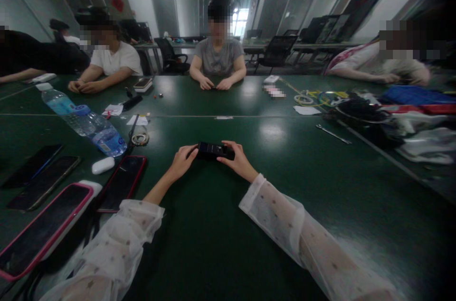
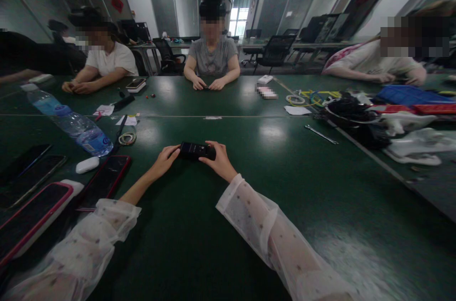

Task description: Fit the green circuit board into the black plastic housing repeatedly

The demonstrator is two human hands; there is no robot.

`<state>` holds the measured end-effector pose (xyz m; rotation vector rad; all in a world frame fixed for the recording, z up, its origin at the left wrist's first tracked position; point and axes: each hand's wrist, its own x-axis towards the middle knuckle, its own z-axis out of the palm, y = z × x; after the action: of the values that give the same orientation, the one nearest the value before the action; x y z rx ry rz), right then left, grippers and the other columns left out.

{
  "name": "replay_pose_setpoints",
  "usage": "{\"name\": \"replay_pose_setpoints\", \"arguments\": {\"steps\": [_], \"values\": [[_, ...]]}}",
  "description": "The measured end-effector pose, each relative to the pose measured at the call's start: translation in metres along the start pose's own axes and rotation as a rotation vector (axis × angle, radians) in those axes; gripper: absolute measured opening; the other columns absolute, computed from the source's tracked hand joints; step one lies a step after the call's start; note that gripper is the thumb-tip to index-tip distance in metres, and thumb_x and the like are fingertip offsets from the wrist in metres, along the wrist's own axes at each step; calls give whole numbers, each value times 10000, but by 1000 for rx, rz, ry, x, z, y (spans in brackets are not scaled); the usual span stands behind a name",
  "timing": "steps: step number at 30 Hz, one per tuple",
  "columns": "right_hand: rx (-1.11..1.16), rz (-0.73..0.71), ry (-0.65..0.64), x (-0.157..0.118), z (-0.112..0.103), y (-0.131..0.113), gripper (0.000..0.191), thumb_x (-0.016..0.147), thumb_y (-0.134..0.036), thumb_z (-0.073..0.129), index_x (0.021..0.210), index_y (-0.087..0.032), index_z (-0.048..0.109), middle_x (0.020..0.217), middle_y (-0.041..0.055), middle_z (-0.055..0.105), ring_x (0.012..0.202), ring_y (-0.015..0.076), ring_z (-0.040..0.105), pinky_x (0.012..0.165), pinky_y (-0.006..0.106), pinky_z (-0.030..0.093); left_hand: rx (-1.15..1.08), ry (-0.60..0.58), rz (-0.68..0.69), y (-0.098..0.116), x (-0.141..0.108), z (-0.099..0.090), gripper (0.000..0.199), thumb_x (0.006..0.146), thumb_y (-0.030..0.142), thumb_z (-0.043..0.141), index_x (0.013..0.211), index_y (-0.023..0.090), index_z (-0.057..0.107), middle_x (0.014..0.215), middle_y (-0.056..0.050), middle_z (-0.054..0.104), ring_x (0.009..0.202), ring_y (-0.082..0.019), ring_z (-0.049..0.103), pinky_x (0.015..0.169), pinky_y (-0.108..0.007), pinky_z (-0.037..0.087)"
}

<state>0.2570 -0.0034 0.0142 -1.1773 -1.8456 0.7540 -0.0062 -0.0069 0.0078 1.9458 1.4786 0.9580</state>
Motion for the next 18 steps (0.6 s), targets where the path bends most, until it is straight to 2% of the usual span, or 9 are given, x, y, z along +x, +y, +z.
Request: {"name": "replay_pose_setpoints", "arguments": {"steps": [3, 9, 14, 18], "values": [[5, -15, -5, 0, -2, -2, 555, 777, -383, 769, 1278, -298, 547, 1259, 74, 552, 1228, 295, 491, 1068, 547, 429, 4, -16, -7, 0, -1, 0, 498, 979, 524, 416, 1350, 230, 571, 1347, -79, 606, 1309, -232, 470, 1117, -450, 364], [4, -17, 16, -1, -2, -3, 556, 761, -342, 790, 1270, -296, 573, 1273, 77, 567, 1226, 291, 502, 1041, 541, 458, 20, -22, -11, 4, -2, -2, 528, 945, 546, 487, 1359, 226, 558, 1362, -93, 592, 1314, -254, 463, 1101, -473, 375], [-35, -35, 12, 0, -2, -4, 526, 752, -298, 803, 1234, -259, 595, 1230, 84, 600, 1186, 283, 522, 1025, 516, 470, -11, 74, -41, 5, -3, -3, 477, 1009, 502, 347, 1323, 227, 578, 1275, -90, 635, 1233, -231, 520, 1058, -443, 414], [-45, -43, 9, 0, -2, -4, 518, 755, -286, 800, 1228, -262, 592, 1218, 77, 612, 1161, 278, 544, 1011, 508, 475, -11, 83, -43, 1, -3, -2, 442, 1015, 460, 354, 1334, 233, 559, 1169, -87, 658, 1152, -228, 562, 1003, -434, 451]]}}
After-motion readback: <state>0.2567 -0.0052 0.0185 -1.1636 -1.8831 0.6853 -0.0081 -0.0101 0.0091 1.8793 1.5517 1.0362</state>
